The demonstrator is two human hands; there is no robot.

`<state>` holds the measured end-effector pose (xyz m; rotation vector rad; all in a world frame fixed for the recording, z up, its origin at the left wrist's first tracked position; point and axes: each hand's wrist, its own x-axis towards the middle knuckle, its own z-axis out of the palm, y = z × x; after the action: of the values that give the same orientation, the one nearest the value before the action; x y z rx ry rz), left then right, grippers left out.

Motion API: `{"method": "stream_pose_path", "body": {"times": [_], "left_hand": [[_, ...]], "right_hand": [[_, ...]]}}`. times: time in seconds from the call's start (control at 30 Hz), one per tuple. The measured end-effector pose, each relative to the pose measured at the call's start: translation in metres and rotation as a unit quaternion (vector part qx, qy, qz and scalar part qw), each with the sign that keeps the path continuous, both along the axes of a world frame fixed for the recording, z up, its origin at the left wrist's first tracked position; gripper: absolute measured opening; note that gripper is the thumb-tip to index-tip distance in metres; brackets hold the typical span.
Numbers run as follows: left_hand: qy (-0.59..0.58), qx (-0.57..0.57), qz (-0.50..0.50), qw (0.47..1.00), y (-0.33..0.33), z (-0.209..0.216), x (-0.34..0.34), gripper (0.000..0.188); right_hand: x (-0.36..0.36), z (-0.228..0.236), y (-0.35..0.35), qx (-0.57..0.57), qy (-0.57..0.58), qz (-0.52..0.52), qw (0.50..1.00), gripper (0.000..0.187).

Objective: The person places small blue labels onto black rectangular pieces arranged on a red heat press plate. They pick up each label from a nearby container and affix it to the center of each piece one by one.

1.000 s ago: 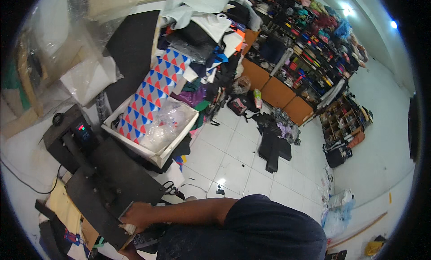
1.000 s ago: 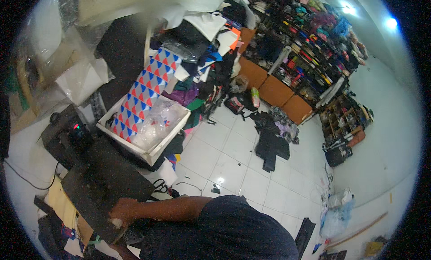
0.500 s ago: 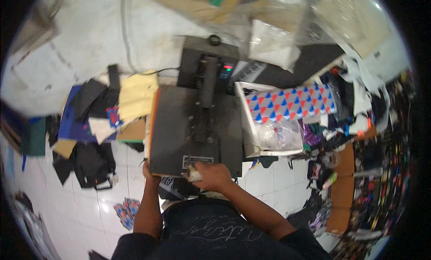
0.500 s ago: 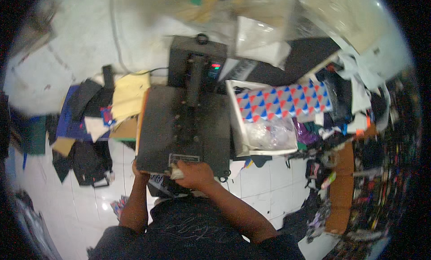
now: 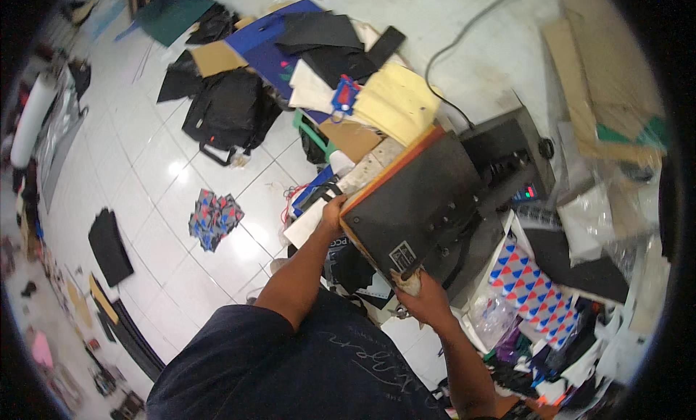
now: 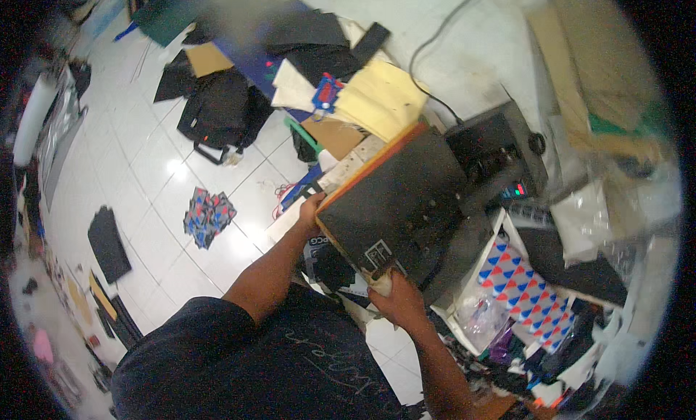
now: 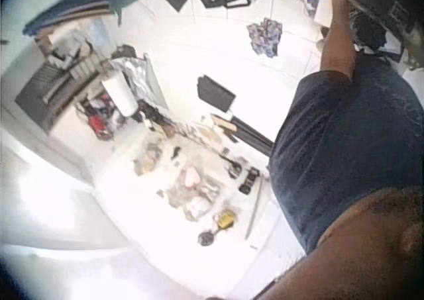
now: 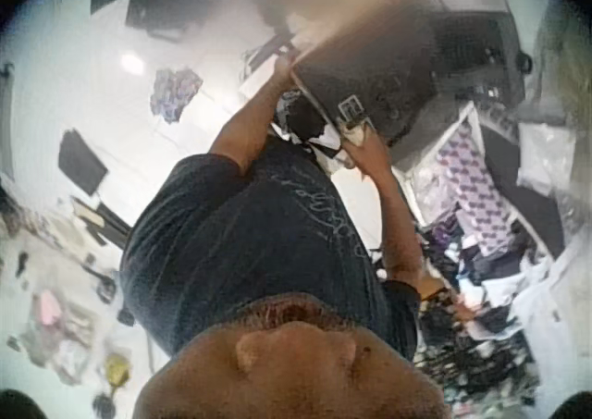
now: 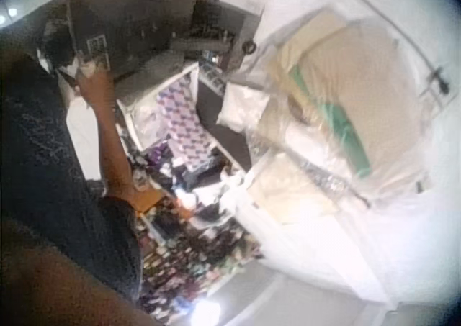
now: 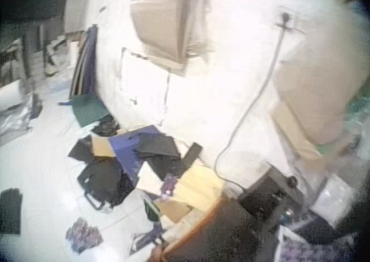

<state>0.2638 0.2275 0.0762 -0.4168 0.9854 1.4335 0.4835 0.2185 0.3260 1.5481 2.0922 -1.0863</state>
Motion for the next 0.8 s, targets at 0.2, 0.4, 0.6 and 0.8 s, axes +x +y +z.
{"method": "stream_pose_path", "body": {"times": [0.2,0.4,0.6,0.8], "left_hand": [[0.015,-0.008,0.028,0.999,0.0,-0.039,0.002,0.033],[0.002,-0.036,0.037,0.999,0.003,-0.01,0.002,0.032],[0.086,-0.023,0.003,0.996,0.002,-0.025,-0.002,0.035],[0.277,-0.097,-0.09,0.952,-0.012,-0.057,0.023,0.04]], "right_hand": [[0.004,-0.008,0.008,-0.072,0.003,-0.003,0.997,0.054],[0.008,-0.007,0.011,-0.096,0.013,-0.007,0.995,0.049],[0.011,-0.006,0.006,-0.071,-0.001,-0.01,0.997,0.047],[0.0,0.059,0.004,-0.054,-0.011,-0.038,0.998,0.045]]}}
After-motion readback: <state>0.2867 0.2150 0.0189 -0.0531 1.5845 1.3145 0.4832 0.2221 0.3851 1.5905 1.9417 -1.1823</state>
